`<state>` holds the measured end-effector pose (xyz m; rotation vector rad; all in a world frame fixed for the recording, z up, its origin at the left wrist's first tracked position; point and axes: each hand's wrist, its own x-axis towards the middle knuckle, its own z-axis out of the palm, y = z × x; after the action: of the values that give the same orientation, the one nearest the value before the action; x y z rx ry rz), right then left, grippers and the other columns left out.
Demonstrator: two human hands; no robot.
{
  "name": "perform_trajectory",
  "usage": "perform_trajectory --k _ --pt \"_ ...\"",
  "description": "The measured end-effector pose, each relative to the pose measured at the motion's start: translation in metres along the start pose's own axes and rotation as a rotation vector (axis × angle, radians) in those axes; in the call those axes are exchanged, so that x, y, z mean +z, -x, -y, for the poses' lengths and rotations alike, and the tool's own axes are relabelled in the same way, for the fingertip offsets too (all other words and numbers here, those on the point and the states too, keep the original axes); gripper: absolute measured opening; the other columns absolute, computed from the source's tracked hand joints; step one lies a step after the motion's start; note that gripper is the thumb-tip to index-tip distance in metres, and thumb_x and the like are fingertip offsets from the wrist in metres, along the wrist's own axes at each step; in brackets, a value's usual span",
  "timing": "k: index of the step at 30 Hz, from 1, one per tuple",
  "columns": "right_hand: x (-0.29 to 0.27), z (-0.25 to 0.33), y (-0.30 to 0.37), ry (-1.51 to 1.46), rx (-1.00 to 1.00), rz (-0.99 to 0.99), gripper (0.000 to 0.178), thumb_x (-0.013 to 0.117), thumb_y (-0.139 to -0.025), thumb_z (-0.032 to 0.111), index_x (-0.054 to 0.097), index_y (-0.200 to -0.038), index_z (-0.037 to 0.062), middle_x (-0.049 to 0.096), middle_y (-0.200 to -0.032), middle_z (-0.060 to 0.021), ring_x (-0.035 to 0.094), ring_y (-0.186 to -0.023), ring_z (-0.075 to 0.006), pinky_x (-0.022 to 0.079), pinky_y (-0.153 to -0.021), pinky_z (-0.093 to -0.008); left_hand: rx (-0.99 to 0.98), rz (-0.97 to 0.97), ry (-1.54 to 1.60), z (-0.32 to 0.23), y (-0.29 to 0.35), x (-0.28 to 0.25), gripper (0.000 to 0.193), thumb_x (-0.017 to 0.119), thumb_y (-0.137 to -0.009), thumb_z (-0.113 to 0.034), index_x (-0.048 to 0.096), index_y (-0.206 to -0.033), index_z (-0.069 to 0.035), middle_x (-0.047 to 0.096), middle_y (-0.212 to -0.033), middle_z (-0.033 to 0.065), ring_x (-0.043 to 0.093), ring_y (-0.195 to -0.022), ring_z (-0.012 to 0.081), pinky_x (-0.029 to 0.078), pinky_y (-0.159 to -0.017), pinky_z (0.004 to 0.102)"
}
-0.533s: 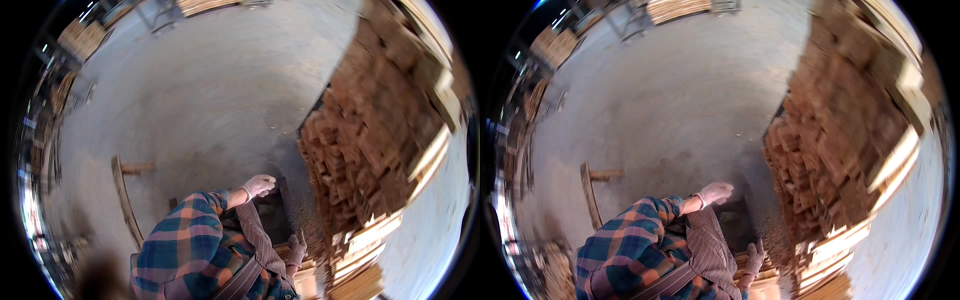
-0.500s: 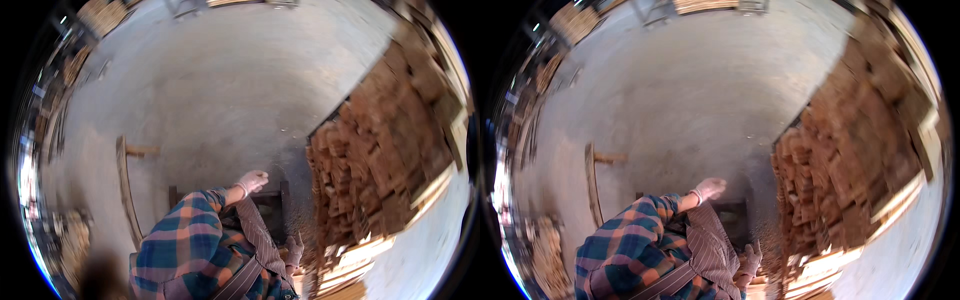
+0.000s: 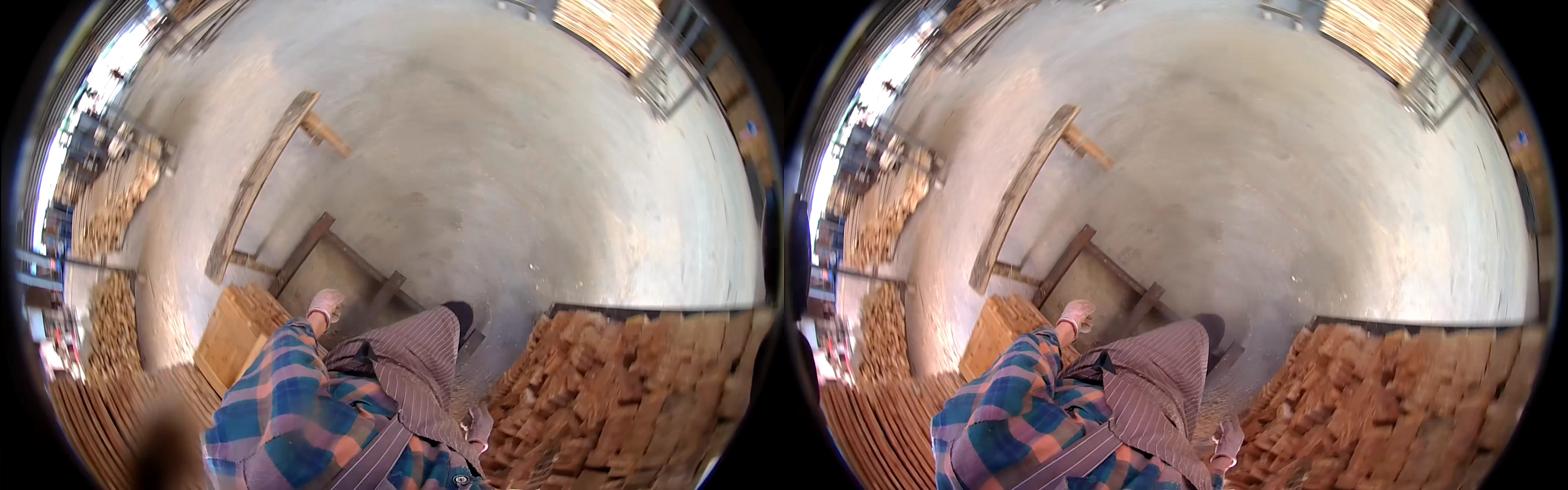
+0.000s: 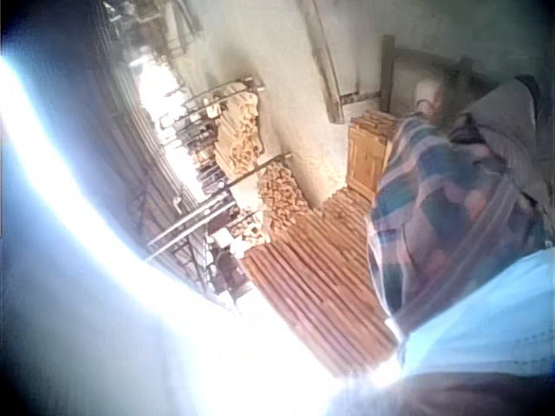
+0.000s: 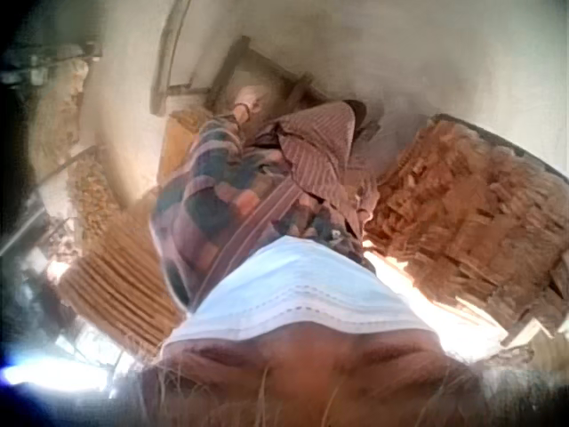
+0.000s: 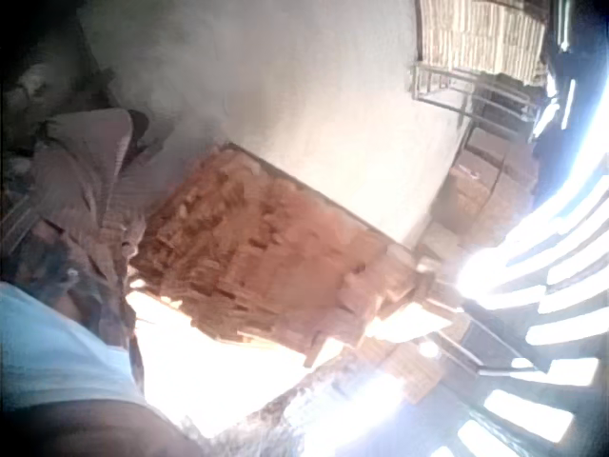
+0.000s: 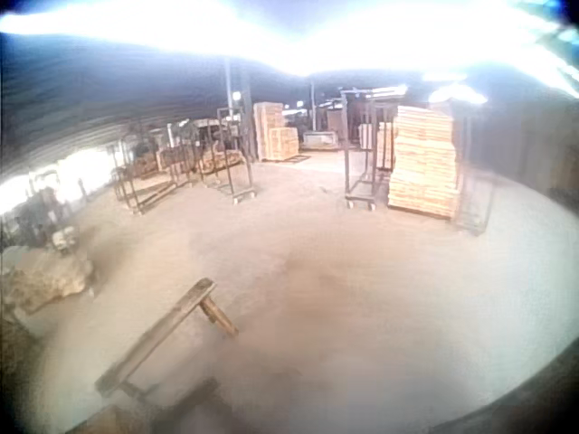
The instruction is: The person stacks wooden planks from a large pile onto a metal cart. They pick up the planks by hand, arrange them neatly on the cart, and then push the cart across the workshop floor to a new location.
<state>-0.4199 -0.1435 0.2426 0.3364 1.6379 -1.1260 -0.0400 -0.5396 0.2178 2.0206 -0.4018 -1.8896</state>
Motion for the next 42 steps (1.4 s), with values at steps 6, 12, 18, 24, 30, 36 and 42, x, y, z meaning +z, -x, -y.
perform_trajectory --k 6,12,18,24,30,36,42 --pt "0.051 0.102 -0.036 0.198 0.072 0.108 0.019 0.057 -0.085 0.005 0.060 -0.103 0.0098 0.048 -0.060 0.0013 0.044 -0.043 -0.0113 0.037 -0.039 -0.0242 -0.079 -0.322 0.069 0.031 -0.010 -0.021 0.010 0.062 -0.085 -0.018 0.062 -0.089 -0.010 0.056 -0.072 0.0101 0.056 -0.054 0.0251 0.046 -0.045 0.0396" --pt "0.183 0.269 -0.160 0.284 -0.022 0.022 0.059 0.060 -0.087 0.007 0.041 -0.142 0.0097 0.048 -0.065 0.0007 0.047 -0.049 -0.0108 0.039 -0.041 -0.0253 -0.007 -0.242 0.309 -0.012 -0.078 -0.028 0.011 0.062 -0.082 -0.019 0.062 -0.091 -0.011 0.059 -0.071 0.0085 0.062 -0.063 0.0246 0.051 -0.053 0.0421" --pt "0.392 0.415 -0.312 0.356 0.068 0.421 0.051 0.055 -0.087 0.005 0.044 -0.136 0.0013 0.042 -0.060 0.0007 0.041 -0.047 -0.0103 0.032 -0.040 -0.0255 0.161 -0.333 0.663 -0.183 -0.115 0.021 0.013 0.064 -0.085 -0.018 0.061 -0.096 -0.012 0.059 -0.070 0.0050 0.061 -0.062 0.0207 0.052 -0.054 0.0412" --pt "0.684 0.480 -0.285 0.993 -0.145 0.638 0.061 0.062 -0.087 0.011 0.037 -0.141 -0.0033 0.050 -0.068 -0.0010 0.049 -0.055 -0.0117 0.040 -0.047 -0.0263 0.292 -0.521 1.135 -0.256 -0.106 -0.002 0.012 0.064 -0.087 -0.018 0.058 -0.093 -0.010 0.059 -0.070 0.0058 0.059 -0.054 0.0201 0.053 -0.046 0.0372" --pt "0.924 0.492 -0.351 1.531 -0.226 0.881 0.053 0.063 -0.089 0.019 0.046 -0.134 -0.0022 0.058 -0.069 -0.0029 0.054 -0.059 -0.0135 0.045 -0.053 -0.0278 0.261 -0.575 1.428 -0.263 -0.154 -0.005 0.015 0.060 -0.089 -0.026 0.058 -0.094 -0.012 0.061 -0.072 0.0066 0.062 -0.061 0.0232 0.052 -0.052 0.0426" --pt "1.151 0.438 -0.336 1.910 -0.940 1.021 0.057 0.061 -0.090 0.032 0.046 -0.135 0.0020 0.066 -0.095 -0.0102 0.061 -0.081 -0.0217 0.048 -0.072 -0.0347 0.439 -1.071 0.980 -0.315 -0.241 -0.044 0.016 0.060 -0.092 -0.029 0.059 -0.100 -0.016 0.054 -0.071 0.0050 0.056 -0.067 0.0213 0.048 -0.060 0.0402" --pt "1.315 0.346 -0.341 1.591 -0.774 1.113 0.056 0.062 -0.089 0.039 0.052 -0.131 0.0030 0.064 -0.114 -0.0106 0.058 -0.102 -0.0241 0.044 -0.091 -0.0360 0.590 -0.685 1.831 -0.379 -0.349 -0.144 0.038 0.049 -0.097 -0.045 0.058 -0.114 -0.012 0.060 -0.107 0.0054 0.057 -0.099 0.0241 0.046 -0.090 0.0452"
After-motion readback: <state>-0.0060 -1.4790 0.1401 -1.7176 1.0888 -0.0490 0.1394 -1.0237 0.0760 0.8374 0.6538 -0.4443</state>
